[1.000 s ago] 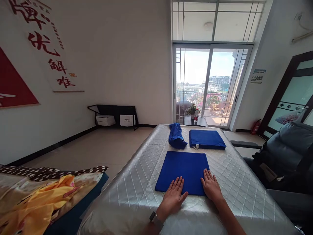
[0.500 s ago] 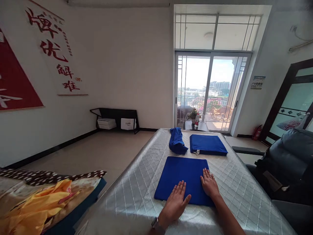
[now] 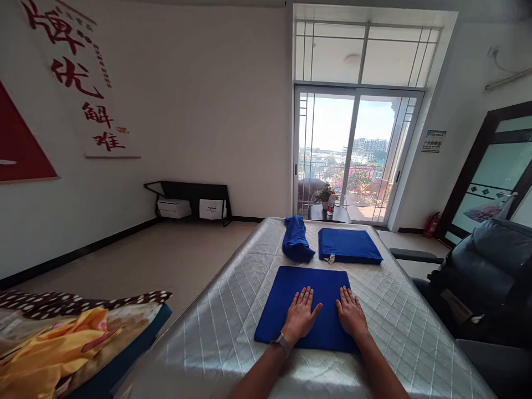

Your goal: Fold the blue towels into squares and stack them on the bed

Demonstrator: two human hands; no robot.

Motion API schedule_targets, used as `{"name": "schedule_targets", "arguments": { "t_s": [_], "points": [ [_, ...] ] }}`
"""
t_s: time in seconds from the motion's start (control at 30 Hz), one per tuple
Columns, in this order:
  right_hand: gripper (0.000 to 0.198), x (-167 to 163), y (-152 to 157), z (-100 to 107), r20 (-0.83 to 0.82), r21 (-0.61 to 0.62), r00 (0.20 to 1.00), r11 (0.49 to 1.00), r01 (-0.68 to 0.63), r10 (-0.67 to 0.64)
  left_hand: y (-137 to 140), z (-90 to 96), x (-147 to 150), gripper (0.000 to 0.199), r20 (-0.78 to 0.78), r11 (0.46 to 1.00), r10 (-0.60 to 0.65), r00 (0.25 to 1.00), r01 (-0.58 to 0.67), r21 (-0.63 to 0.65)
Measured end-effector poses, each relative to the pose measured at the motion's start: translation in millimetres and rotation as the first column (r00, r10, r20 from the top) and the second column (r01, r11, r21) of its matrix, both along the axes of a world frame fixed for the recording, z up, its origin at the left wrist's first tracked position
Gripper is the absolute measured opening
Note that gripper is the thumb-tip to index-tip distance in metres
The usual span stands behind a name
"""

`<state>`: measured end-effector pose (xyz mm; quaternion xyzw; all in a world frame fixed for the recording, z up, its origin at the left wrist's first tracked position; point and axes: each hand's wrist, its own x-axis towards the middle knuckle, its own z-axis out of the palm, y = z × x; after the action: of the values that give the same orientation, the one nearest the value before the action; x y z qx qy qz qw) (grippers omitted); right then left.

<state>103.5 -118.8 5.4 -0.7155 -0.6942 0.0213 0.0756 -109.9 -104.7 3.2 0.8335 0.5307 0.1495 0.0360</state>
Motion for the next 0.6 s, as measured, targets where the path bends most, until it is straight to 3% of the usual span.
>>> {"name": "schedule_targets", "arguments": {
  "t_s": [0.13, 0.23, 0.4, 0.6],
  "points": [
    [0.063, -1, 1, 0, -0.016, -0.002, 1.0, 1.0, 0.008, -0.008, 10, -7.1, -74, 0.072, -0.063, 0.982, 0.19, 0.98, -0.188, 0.034],
    [0.063, -1, 0, 1, -0.022, -0.012, 1.0, 1.0, 0.011, -0.011, 11, -13.9, -109, 0.068, -0.056, 0.976, 0.212, 0.976, -0.208, 0.064],
    [0.064, 0, 0, 2, -0.015, -0.033, 1.0, 0.999, 0.009, -0.01, 6, -16.4, -114, 0.081, -0.06, 0.959, 0.284, 0.957, -0.281, 0.043],
    [0.064, 7, 11, 7, -0.014, -0.06, 1.0, 0.998, 0.02, -0.02, 4, -14.8, -110, 0.079, -0.049, 0.953, 0.295, 0.954, -0.291, 0.084]
  ]
}}
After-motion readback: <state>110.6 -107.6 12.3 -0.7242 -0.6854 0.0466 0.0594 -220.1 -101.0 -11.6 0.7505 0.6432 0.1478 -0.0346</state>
